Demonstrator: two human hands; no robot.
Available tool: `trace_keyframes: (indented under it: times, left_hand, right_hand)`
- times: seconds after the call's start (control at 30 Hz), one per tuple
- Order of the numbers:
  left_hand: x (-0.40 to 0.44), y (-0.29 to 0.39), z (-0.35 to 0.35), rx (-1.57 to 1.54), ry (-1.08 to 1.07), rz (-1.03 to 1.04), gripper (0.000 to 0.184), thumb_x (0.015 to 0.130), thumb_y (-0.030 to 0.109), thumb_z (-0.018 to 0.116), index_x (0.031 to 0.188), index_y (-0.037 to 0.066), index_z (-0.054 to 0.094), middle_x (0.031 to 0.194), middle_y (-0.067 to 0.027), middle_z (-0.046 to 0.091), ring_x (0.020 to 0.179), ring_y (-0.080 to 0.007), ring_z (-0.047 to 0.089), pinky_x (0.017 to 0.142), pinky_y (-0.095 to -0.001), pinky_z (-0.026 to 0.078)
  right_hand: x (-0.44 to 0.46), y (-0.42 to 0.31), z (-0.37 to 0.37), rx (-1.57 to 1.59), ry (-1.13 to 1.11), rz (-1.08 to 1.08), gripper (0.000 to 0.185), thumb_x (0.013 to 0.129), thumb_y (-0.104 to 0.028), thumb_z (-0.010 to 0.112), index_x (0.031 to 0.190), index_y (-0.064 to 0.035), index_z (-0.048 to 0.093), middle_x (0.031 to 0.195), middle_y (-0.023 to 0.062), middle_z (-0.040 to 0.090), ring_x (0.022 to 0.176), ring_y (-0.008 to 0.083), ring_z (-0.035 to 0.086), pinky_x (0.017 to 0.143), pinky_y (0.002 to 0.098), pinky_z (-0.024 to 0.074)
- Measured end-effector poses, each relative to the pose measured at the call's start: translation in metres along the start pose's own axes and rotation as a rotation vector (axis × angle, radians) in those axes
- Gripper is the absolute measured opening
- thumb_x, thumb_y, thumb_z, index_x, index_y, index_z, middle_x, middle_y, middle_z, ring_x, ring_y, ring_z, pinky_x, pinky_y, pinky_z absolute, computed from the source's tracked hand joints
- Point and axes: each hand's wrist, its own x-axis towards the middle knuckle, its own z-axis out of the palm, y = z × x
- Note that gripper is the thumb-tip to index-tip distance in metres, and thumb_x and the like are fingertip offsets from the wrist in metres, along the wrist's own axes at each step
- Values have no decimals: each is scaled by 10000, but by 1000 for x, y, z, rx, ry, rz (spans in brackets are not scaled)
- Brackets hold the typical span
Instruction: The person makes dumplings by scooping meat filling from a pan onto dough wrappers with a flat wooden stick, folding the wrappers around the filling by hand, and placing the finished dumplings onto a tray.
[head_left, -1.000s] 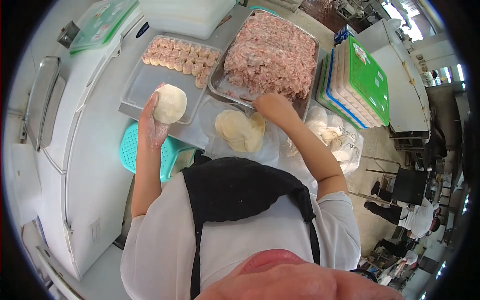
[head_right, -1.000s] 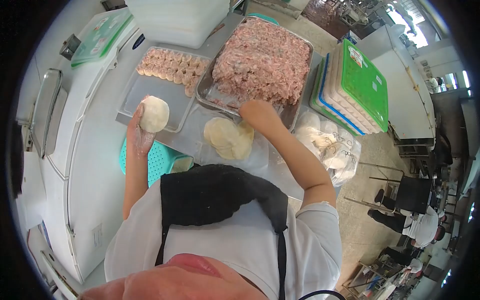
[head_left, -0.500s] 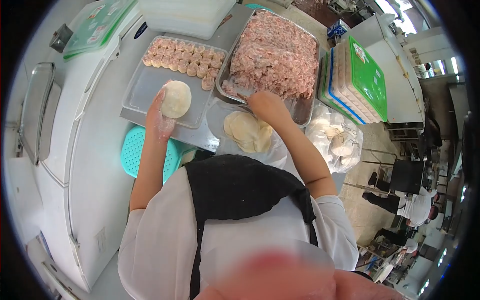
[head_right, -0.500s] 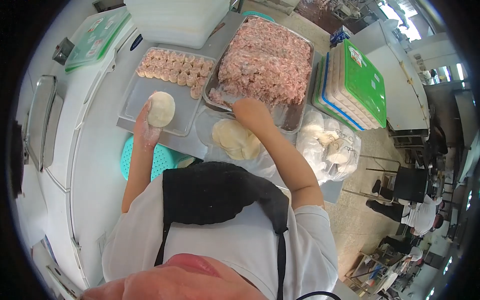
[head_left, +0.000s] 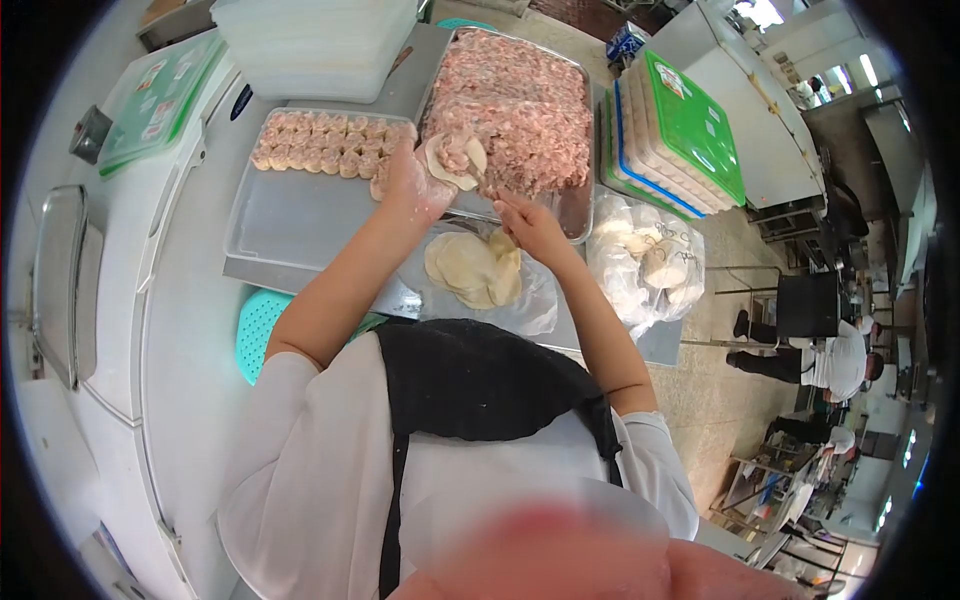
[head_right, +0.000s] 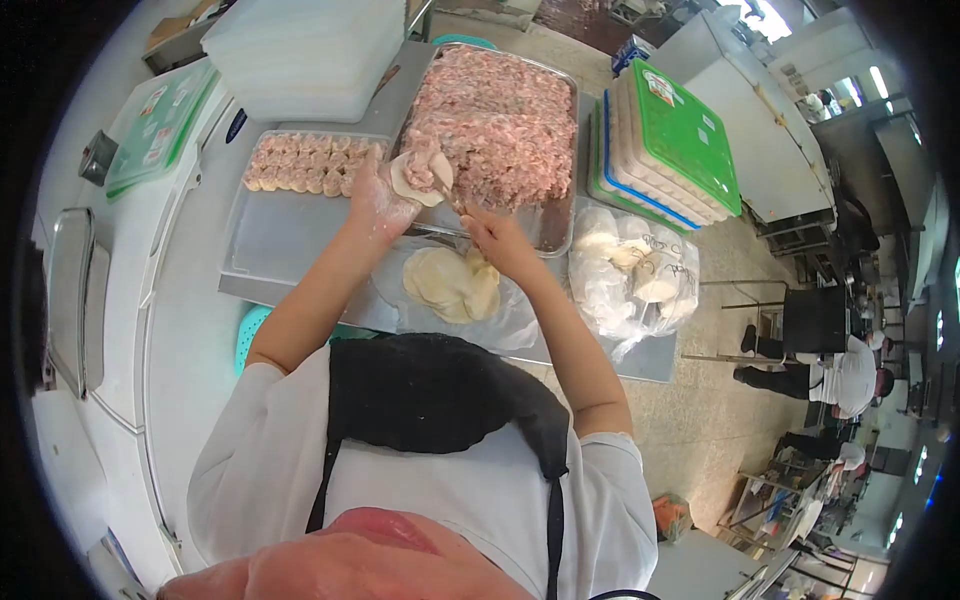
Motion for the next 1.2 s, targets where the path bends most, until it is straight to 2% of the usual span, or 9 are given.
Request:
trace_keyframes:
  times: [0.03,0.07,0.13,0.43,0.73,0.83,0.9,1.1,1.2]
  left_hand:
    - [3,-1,2,-193,-345,-84,628,996,454,285,1326,-75,363,1276,-222,498,1177,-335,510,1023,-455,409]
    - [5,-9,5,-25,352,96,683,981,507,285,1325,-78,366,1268,-226,494,1189,-342,495,1025,-479,396]
    - [6,-11,-4,71,412,160,699,976,522,287,1328,-77,363,1264,-226,497,1186,-345,496,1027,-488,390]
    - [8,-45,44,189,525,192,695,933,552,412,1288,-44,441,1236,-205,525,1168,-345,490,1026,-509,370]
    - [16,-64,34,230,145,269,614,897,339,585,1358,-16,387,1188,-184,572,1173,-332,520,979,-518,425]
    - [3,-75,52,845,274,76,650,819,208,679,1366,8,391,1229,-165,571,1177,-311,526,989,-463,425]
    - [4,-82,75,1862,74,450,710,731,112,757,1352,7,431,1170,-139,621,1155,-260,558,991,-397,426]
    - [14,-82,74,1963,22,23,560,661,189,824,1140,-15,618,1066,-153,658,1039,-222,602,947,-336,441]
    - [11,-87,77,2141,-56,159,508,669,221,819,1069,-30,633,1034,-159,658,965,-205,615,877,-317,469]
  right_hand:
    - [-3,1,-2,-108,28,-106,326,948,-279,552,1090,1,637,719,72,612,670,171,579,609,320,466]
    - [-8,1,-14,-110,33,-108,326,948,-279,552,1090,1,637,719,72,612,670,171,579,609,320,466]
    - [-19,-20,-47,-574,-81,-100,262,920,-235,551,1086,-47,627,808,177,628,789,367,621,677,442,484]
    - [-34,-71,-75,-824,-58,-104,281,924,-235,545,1146,-68,587,857,166,600,801,376,609,701,454,493]
    - [-26,-18,-114,-192,73,-344,319,948,-263,523,1103,7,596,912,200,646,841,370,633,731,397,496]
    - [-32,-20,-140,-75,-117,-79,349,978,-274,496,1138,19,598,777,148,630,702,194,586,662,350,456]
    - [-37,-27,-155,-97,-189,-103,346,972,-269,506,1137,21,597,801,144,640,702,214,576,668,348,455]
    - [-36,7,-145,-160,-180,-400,324,952,-254,538,1156,-11,603,909,162,664,763,280,614,702,339,472]
    - [-14,31,-153,-176,-191,-493,314,937,-253,555,1167,-46,612,923,167,657,795,309,630,714,357,484]
